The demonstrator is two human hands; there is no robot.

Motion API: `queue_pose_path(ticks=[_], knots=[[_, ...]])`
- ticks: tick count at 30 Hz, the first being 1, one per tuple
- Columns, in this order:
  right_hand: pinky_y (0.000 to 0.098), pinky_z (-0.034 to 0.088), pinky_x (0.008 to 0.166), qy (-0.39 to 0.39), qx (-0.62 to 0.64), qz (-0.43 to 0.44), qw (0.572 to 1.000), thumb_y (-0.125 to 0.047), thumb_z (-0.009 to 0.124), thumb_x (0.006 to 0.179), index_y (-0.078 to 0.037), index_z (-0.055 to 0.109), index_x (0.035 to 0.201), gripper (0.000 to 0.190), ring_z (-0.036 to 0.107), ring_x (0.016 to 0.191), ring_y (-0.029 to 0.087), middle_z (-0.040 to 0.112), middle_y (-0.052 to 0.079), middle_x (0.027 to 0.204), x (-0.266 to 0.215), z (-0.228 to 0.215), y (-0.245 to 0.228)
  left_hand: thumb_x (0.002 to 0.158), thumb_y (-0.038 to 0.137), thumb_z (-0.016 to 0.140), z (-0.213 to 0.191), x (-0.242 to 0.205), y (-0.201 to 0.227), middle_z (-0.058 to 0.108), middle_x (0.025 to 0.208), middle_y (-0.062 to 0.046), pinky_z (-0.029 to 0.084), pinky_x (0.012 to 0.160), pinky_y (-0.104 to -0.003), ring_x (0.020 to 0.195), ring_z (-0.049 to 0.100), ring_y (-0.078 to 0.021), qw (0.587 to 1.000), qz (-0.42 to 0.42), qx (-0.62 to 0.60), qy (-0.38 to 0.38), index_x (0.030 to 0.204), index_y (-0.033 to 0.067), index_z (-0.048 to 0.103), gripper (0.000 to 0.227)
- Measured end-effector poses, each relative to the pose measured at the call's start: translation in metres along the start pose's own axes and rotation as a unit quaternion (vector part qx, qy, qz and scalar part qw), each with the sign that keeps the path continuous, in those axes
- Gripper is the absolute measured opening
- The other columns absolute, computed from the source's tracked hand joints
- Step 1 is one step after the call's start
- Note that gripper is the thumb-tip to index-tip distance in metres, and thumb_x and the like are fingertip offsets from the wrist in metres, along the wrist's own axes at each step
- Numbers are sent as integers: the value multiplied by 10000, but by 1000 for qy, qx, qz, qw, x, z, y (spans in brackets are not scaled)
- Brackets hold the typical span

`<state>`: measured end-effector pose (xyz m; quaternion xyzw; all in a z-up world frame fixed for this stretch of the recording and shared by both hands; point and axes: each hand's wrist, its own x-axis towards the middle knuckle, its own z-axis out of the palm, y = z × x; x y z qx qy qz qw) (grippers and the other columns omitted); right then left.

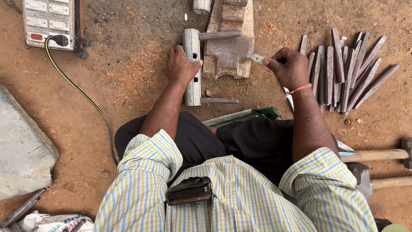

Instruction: The recorder measures, marks, and hammers various metal pieces to shape or fit them together in a workshop setting.

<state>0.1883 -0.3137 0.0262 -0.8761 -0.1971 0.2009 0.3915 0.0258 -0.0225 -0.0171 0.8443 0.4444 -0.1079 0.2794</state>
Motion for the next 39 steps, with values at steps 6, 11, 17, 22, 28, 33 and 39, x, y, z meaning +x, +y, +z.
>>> queue_pose_path(ticks=[6, 11, 17, 22, 28, 33, 39], knots=[[309, 584, 641, -137, -52, -153, 977, -202, 858, 908, -55, 719, 890, 203, 700, 765, 128, 730, 41, 853, -28, 17, -25, 955, 333, 768, -32, -45, 36, 659, 1217, -131, 617, 927, -415, 1040, 675, -250, 930, 287, -119, -199, 1465, 166, 596, 564], [306, 587, 666, -191, -29, -186, 963, -190, 843, 921, -70, 737, 939, 161, 713, 792, 134, 734, 29, 886, -41, 21, -47, 916, 243, 798, -21, -63, 29, 744, 1191, -126, 600, 910, -419, 1072, 710, -213, 848, 476, -112, -202, 1250, 98, 730, 370], [327, 615, 724, -192, -130, -176, 957, -175, 808, 948, -92, 759, 1065, 152, 748, 840, 167, 768, 60, 948, -58, 30, -43, 905, 115, 770, -9, -49, 13, 777, 1054, -90, 609, 857, -399, 943, 748, -199, 879, 405, -31, -249, 1071, 129, 796, 168], [380, 612, 780, -192, -259, -102, 941, -223, 763, 961, -137, 779, 1129, 189, 752, 847, 222, 782, 89, 958, -67, 56, -7, 815, -125, 695, 11, -28, 5, 751, 1069, -78, 620, 776, -397, 924, 731, -201, 889, 350, 115, -271, 1027, 157, 798, 368], [402, 602, 846, -191, -336, -43, 921, -257, 693, 1022, -209, 799, 1124, 154, 750, 866, 240, 786, 58, 1009, -63, 68, 19, 887, -62, 683, 37, -23, 1, 733, 911, -109, 635, 706, -371, 800, 724, -186, 862, 356, 244, -267, 991, 173, 777, 273], [386, 607, 827, -210, -390, -18, 896, -310, 679, 1037, -241, 795, 1133, 165, 741, 861, 204, 782, 19, 981, -58, 73, 25, 909, -5, 677, 43, -21, -2, 721, 929, -111, 625, 773, -411, 817, 714, -198, 877, 333, 240, -250, 951, 92, 777, 146], [388, 599, 857, -221, -397, -11, 891, -308, 687, 1024, -257, 798, 1133, 164, 741, 879, 199, 789, 4, 987, -58, 73, 26, 871, -4, 722, 43, -23, 2, 728, 972, -133, 628, 794, -422, 872, 720, -229, 855, 342, 301, -247, 1020, 84, 762, 178]])
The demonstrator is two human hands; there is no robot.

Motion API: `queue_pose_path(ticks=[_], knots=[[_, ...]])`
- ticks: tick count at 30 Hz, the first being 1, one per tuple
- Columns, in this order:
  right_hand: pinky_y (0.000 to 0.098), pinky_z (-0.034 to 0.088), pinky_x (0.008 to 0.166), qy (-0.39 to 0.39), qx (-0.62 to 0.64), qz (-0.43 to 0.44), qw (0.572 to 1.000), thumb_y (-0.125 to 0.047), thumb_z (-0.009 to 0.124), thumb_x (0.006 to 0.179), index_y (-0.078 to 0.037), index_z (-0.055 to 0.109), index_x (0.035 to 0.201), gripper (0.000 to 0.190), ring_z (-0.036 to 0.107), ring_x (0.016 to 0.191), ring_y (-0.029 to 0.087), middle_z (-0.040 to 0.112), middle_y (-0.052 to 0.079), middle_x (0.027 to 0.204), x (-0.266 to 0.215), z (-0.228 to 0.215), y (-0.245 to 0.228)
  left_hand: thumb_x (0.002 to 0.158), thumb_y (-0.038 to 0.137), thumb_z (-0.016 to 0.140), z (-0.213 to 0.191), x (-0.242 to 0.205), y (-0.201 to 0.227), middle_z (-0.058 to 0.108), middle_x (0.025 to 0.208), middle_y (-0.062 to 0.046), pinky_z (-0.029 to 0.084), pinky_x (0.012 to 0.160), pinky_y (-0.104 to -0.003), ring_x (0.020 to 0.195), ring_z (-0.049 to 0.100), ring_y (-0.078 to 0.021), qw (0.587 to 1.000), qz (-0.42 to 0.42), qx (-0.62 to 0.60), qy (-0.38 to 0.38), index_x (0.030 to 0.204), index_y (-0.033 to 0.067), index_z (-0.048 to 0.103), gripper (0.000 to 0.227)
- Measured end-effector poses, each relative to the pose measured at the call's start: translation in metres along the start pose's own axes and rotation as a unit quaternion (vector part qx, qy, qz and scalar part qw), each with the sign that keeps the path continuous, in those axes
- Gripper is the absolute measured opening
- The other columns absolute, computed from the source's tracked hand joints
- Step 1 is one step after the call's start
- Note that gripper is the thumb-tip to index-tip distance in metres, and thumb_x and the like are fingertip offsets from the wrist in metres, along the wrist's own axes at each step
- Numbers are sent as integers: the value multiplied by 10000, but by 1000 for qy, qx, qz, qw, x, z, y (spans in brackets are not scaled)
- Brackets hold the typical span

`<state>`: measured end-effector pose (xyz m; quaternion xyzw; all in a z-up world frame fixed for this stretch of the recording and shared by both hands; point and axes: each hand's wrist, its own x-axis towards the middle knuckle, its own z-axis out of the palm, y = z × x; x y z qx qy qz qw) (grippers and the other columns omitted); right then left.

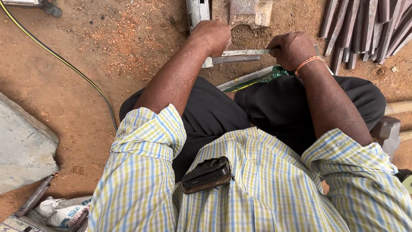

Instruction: The recorder measures, marks, and hammers various metal pieces to shape or fit them together in a workshop setting.

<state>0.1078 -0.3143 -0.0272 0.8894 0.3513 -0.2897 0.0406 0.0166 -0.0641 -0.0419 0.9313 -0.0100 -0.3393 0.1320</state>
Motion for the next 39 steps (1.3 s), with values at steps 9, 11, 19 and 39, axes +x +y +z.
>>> queue_pose_path(ticks=[9, 11, 19, 39], knots=[[444, 578, 859, 22, 7, -17, 1000, -285, 719, 975, -235, 803, 1095, 155, 733, 911, 277, 780, 50, 997, -2, -1, 2, 904, 26, 724, -16, -12, 5, 727, 997, -105, 574, 932, -474, 937, 702, -226, 999, -1, -12, -45, 984, 116, 775, 131], [438, 578, 868, 20, 15, -14, 1000, -288, 716, 978, -227, 800, 1098, 158, 737, 909, 270, 780, 50, 991, -2, -1, 1, 917, 29, 714, -12, -8, 3, 729, 993, -108, 592, 904, -471, 923, 711, -224, 999, -4, -10, -46, 999, 105, 770, 124], [419, 576, 882, 5, 17, -19, 1000, -297, 721, 969, -216, 795, 1105, 174, 733, 912, 258, 776, 62, 964, -1, -8, -1, 942, 44, 698, -14, -9, 5, 745, 974, -91, 599, 906, -476, 907, 718, -214, 998, -8, 13, -60, 1086, 187, 790, 223], [498, 488, 958, 145, -70, -96, 982, -364, 806, 886, -207, 716, 1294, 447, 672, 1079, 322, 712, 87, 1161, -8, -18, -37, 863, 383, 814, -34, -10, -47, 697, 921, -148, 627, 616, -347, 746, 725, -218, 894, -263, -274, 239, 1161, 16, 637, 506]])
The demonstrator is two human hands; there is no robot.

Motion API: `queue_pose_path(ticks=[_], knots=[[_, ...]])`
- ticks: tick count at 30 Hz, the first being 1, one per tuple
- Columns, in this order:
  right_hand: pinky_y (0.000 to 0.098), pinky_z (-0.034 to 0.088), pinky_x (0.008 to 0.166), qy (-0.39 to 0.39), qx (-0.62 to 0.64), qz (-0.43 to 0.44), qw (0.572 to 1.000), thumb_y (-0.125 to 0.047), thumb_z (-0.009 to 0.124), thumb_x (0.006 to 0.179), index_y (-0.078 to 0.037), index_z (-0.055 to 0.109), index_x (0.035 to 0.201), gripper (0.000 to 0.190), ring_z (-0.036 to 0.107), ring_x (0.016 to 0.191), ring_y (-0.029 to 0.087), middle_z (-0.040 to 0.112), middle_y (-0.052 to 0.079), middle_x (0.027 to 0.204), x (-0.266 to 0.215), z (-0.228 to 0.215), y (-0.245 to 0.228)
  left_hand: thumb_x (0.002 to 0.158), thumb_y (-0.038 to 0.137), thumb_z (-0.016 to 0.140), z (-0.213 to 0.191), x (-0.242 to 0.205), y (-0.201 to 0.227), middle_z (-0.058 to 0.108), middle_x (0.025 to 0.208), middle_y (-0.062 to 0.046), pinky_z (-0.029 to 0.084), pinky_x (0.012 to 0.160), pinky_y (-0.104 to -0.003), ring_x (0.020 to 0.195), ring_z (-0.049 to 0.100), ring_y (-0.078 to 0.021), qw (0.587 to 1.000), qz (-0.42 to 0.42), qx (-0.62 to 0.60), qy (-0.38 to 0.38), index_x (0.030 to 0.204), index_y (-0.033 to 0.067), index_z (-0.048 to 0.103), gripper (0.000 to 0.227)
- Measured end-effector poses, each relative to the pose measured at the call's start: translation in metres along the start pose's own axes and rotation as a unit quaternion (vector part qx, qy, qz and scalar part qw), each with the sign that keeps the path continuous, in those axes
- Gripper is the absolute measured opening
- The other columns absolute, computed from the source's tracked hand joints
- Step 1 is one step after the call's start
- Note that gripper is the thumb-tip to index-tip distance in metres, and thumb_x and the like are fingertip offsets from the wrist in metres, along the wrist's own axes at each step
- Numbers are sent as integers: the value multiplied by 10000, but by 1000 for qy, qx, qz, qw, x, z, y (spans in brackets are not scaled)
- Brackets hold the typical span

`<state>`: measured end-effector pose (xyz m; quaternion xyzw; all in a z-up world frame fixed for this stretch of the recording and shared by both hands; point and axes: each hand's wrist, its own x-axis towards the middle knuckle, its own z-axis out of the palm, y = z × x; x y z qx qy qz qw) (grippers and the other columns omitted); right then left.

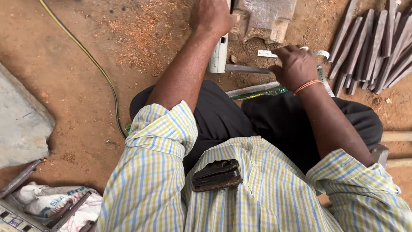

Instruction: The recorder measures, marks, and hammers various metal pieces to shape or fit them together in a workshop setting.

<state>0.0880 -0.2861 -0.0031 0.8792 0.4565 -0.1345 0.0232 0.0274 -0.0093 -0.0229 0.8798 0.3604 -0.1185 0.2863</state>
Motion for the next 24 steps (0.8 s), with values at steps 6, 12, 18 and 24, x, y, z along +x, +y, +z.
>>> queue_pose_path(ticks=[6, 12, 18, 24], knots=[[496, 483, 962, -153, 15, -60, 986, -410, 767, 884, -234, 626, 1378, 543, 669, 1057, 317, 683, 92, 1158, 22, 10, -65, 826, 380, 839, 38, 23, -24, 693, 972, -135, 635, 667, -338, 789, 740, -216, 997, -46, -43, -47, 1174, 19, 614, 550], [484, 552, 889, -138, 73, -83, 984, -287, 734, 917, -232, 587, 1429, 536, 695, 989, 332, 673, 106, 1141, 35, 32, -89, 902, 173, 749, 23, 13, -14, 703, 1012, -155, 664, 691, -319, 852, 752, -226, 991, -75, -63, -91, 1221, 27, 606, 380], [465, 599, 795, -111, 89, -94, 985, -178, 722, 918, -253, 592, 1437, 541, 703, 964, 344, 668, 113, 1102, 31, 38, -89, 938, 74, 657, 30, 18, -16, 706, 1014, -160, 658, 640, -265, 833, 779, -209, 986, -95, -116, -78, 1231, 26, 599, 303], [461, 599, 809, -113, 93, -98, 984, -175, 730, 907, -246, 590, 1438, 554, 706, 955, 348, 668, 117, 1105, 30, 36, -87, 906, 79, 691, 31, 16, -15, 688, 1065, -199, 687, 672, -297, 874, 763, -265, 985, -87, -130, -69, 1240, 28, 588, 353]])
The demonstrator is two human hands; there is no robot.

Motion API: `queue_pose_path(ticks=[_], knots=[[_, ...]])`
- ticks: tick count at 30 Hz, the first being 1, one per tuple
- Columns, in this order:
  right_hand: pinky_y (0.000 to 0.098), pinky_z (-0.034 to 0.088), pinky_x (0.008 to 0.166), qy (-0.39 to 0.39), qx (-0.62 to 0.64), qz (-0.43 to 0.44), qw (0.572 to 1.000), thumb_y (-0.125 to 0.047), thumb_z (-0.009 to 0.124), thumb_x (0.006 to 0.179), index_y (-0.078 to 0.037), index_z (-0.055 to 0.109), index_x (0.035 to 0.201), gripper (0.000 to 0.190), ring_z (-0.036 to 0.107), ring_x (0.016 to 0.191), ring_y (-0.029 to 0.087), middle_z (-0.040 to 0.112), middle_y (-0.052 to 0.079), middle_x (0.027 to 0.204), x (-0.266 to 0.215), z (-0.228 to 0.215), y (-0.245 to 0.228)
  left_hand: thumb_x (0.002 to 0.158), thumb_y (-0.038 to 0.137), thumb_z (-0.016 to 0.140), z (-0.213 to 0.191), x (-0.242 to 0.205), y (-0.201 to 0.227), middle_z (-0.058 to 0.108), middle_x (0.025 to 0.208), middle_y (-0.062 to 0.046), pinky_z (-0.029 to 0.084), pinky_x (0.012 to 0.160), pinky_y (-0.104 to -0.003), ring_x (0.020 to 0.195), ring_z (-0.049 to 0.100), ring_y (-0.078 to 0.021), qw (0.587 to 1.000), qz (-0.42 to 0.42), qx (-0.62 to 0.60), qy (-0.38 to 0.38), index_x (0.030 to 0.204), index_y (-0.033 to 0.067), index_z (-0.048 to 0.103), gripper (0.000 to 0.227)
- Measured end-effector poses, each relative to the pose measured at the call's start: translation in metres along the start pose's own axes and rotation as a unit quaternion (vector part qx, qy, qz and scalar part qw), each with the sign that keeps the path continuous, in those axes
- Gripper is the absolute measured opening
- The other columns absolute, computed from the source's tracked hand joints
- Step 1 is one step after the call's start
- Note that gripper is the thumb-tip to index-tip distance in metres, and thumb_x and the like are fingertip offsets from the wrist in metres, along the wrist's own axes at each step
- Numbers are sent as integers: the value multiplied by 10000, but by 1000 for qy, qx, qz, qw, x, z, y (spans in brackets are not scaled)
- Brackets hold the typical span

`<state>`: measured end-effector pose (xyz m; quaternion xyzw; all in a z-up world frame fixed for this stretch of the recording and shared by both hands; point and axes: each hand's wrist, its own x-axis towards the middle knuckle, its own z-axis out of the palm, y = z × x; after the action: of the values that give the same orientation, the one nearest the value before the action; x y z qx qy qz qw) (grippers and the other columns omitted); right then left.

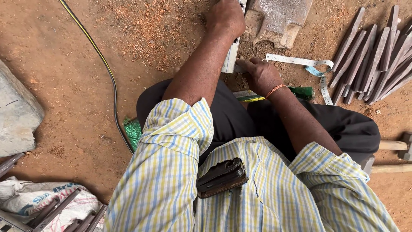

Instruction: The recorder measures, marks, and hammers various metal pieces to shape or fit them together in a workshop setting.

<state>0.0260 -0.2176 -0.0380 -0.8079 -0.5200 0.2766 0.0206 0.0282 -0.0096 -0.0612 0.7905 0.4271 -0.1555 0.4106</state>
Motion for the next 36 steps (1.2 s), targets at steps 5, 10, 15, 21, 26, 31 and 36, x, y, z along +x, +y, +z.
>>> queue_pose_path(ticks=[5, 10, 15, 21, 26, 31, 36], knots=[[457, 598, 809, -3, 3, 7, 1000, -166, 732, 896, -248, 600, 1427, 554, 706, 953, 346, 675, 115, 1103, 1, -3, -4, 914, 90, 695, -2, -2, 0, 699, 1066, -196, 688, 685, -303, 886, 771, -264, 1000, -1, 9, -9, 1247, 20, 592, 355], [457, 599, 810, 2, 2, 8, 1000, -155, 730, 898, -244, 611, 1416, 539, 708, 965, 345, 682, 115, 1111, 1, -2, -4, 907, 111, 715, 2, 4, -2, 694, 1072, -208, 686, 682, -315, 893, 766, -276, 999, 2, 35, -15, 1255, 17, 595, 380], [452, 601, 818, -3, 9, 10, 1000, -149, 731, 896, -241, 619, 1408, 533, 711, 973, 337, 688, 112, 1122, 2, -3, -3, 907, 138, 727, 3, 6, -3, 701, 1052, -217, 680, 656, -327, 867, 765, -277, 998, 13, 65, -12, 1266, 11, 590, 405], [430, 607, 805, -19, -7, 25, 999, -219, 735, 923, -265, 597, 1430, 527, 719, 956, 301, 692, 90, 1146, 4, -6, -6, 890, 119, 717, -3, 0, 0, 697, 1001, -219, 684, 586, -314, 799, 773, -268, 1000, 6, 31, -1, 1299, -5, 525, 469], [429, 606, 810, -35, -28, 27, 999, -236, 726, 939, -281, 587, 1442, 525, 721, 964, 298, 691, 88, 1162, 5, -3, -4, 908, 137, 722, 7, 8, -5, 700, 1021, -215, 680, 609, -315, 825, 772, -263, 999, 11, 48, -9, 1286, -1, 561, 434], [435, 608, 806, -30, -37, 21, 999, -259, 723, 929, -291, 579, 1447, 539, 717, 979, 305, 691, 92, 1153, 6, -6, -6, 907, 133, 724, 6, 10, -4, 702, 1028, -212, 678, 636, -328, 840, 768, -266, 998, 11, 53, -10, 1292, 9, 567, 435], [444, 609, 796, -48, -47, 33, 997, -273, 710, 948, -307, 568, 1456, 529, 720, 963, 313, 685, 104, 1147, 7, -8, -8, 911, 146, 722, 7, 13, -5, 703, 1033, -228, 678, 632, -331, 839, 768, -268, 997, 16, 70, -7, 1324, -7, 534, 479]])
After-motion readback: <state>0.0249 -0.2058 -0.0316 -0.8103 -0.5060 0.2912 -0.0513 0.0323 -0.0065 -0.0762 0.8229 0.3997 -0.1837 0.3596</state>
